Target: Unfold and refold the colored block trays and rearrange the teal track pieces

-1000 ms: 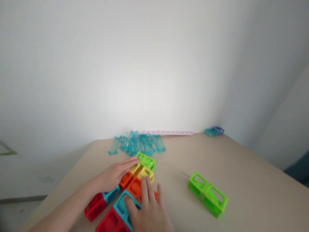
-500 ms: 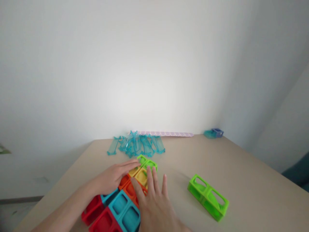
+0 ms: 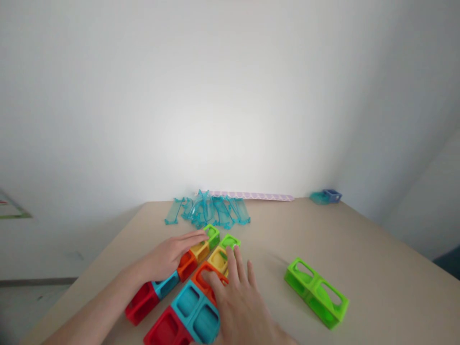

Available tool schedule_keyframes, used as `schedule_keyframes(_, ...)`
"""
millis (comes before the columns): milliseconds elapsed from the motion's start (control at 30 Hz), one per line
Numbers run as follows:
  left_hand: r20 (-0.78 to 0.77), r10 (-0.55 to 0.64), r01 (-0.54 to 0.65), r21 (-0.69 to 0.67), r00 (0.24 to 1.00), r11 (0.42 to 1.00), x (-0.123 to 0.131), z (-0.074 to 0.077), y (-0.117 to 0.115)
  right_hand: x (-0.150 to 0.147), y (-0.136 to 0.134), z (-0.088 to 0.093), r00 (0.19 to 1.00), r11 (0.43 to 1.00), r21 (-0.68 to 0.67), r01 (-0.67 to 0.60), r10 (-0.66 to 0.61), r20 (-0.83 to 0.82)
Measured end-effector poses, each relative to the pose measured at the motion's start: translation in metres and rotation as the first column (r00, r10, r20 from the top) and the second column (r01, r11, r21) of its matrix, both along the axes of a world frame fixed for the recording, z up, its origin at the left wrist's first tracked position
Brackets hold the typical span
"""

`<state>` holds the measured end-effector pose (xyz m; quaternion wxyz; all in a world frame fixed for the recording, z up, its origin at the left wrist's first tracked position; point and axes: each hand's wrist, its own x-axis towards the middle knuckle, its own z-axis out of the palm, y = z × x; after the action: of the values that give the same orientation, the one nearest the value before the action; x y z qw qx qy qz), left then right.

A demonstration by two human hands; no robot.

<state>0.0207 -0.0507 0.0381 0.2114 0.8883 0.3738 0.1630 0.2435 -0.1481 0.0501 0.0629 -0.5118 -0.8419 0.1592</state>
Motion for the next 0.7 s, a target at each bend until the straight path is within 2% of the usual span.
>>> schedule_keyframes(133, -0.036, -0.015, 0.016, 0.033, 0.999, 0.999, -0.004, -0.003, 0.000, 0.012, -0.001, 0.006, 1.000, 0.999, -0.043, -0.027, 0.027, 0.005)
schedule_keyframes(333, -0.036, 0.014, -0.012, 0.053, 0.999, 0.999, -0.007, -0.006, -0.001, 0.017, -0.003, 0.012, 0.999, 0.998, -0.059, 0.036, -0.037, -0.014)
schedule_keyframes(467, -0.038, 0.029, -0.028, 0.030, 0.999, 0.999, -0.008, -0.003, -0.004, 0.034, 0.010, 0.017, 0.994, 0.992, -0.060, -0.107, 0.105, -0.024)
schedule_keyframes(533, -0.046, 0.036, -0.034, 0.033, 0.998, 0.999, -0.008, -0.002, -0.004, 0.046, 0.016, 0.027, 0.980, 0.977, -0.076, -0.198, 0.198, -0.010)
schedule_keyframes(600, -0.042, 0.040, -0.038, 0.036, 0.998, 0.999, -0.009, -0.003, -0.004, 0.056, 0.017, 0.038, 0.971, 0.969, -0.073, -0.238, 0.239, 0.017)
schedule_keyframes(700, -0.028, 0.039, -0.038, 0.035, 0.999, 0.999, -0.010, -0.005, -0.002, 0.065, 0.000, 0.040, 0.986, 0.987, 0.053, -0.149, 0.145, 0.081)
